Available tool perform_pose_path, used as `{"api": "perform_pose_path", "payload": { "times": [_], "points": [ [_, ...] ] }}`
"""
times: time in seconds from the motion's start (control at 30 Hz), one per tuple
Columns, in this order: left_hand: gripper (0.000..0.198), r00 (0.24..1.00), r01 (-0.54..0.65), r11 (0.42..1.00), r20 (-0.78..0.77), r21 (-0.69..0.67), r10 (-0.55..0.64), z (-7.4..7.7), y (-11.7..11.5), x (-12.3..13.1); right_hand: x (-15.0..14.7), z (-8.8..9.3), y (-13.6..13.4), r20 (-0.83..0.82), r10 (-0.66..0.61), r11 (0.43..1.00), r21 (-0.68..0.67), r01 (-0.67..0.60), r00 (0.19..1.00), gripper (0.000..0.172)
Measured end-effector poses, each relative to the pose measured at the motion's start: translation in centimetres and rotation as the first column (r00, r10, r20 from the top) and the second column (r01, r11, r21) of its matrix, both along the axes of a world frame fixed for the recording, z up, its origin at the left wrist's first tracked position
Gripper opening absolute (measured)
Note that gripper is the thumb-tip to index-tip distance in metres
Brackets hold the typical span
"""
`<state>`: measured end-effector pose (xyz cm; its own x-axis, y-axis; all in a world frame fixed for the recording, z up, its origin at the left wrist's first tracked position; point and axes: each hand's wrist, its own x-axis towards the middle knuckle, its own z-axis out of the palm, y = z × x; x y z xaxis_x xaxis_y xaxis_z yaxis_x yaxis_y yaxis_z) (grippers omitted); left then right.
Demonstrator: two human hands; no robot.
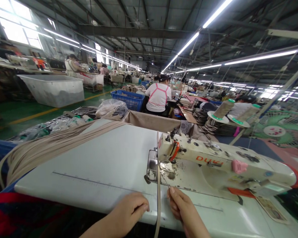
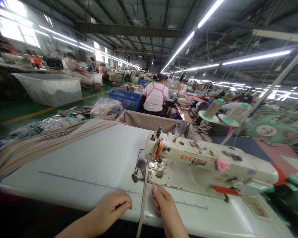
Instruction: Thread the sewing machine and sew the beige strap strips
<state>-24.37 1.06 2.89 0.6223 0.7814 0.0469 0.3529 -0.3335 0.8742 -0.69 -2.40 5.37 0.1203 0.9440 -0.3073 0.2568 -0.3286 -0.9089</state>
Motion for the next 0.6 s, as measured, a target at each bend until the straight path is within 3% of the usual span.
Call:
{"api": "perform_pose_path", "payload": {
  "times": [0.07, 0.17, 0.4, 0.6],
  "points": [
    [0.024, 0.999, 0.048, 0.998, -0.014, -0.038, -0.048, -0.5, -1.0, -0.9, -1.2, -0.6, -1.9, -0.389, -0.056, 0.996, -0.083, 0.026, 0.919, 0.062],
    [0.023, 0.994, 0.107, 0.985, 0.008, -0.134, -0.106, -1.3, -2.2, -2.3, -2.9, -1.4, -3.9, -0.584, -0.114, 0.975, -0.221, -0.022, 0.804, 0.069],
    [0.024, 0.989, 0.136, 0.974, -0.038, -0.181, -0.145, -1.1, -4.1, -4.4, -5.6, -3.1, -5.7, -0.671, -0.186, 0.931, -0.355, -0.090, 0.718, 0.076],
    [0.022, 0.983, 0.175, 0.972, -0.037, -0.156, -0.182, -0.7, -5.1, -5.1, -6.9, -2.2, -6.5, -0.698, -0.166, 0.923, -0.359, -0.140, 0.697, 0.066]
  ]
}}
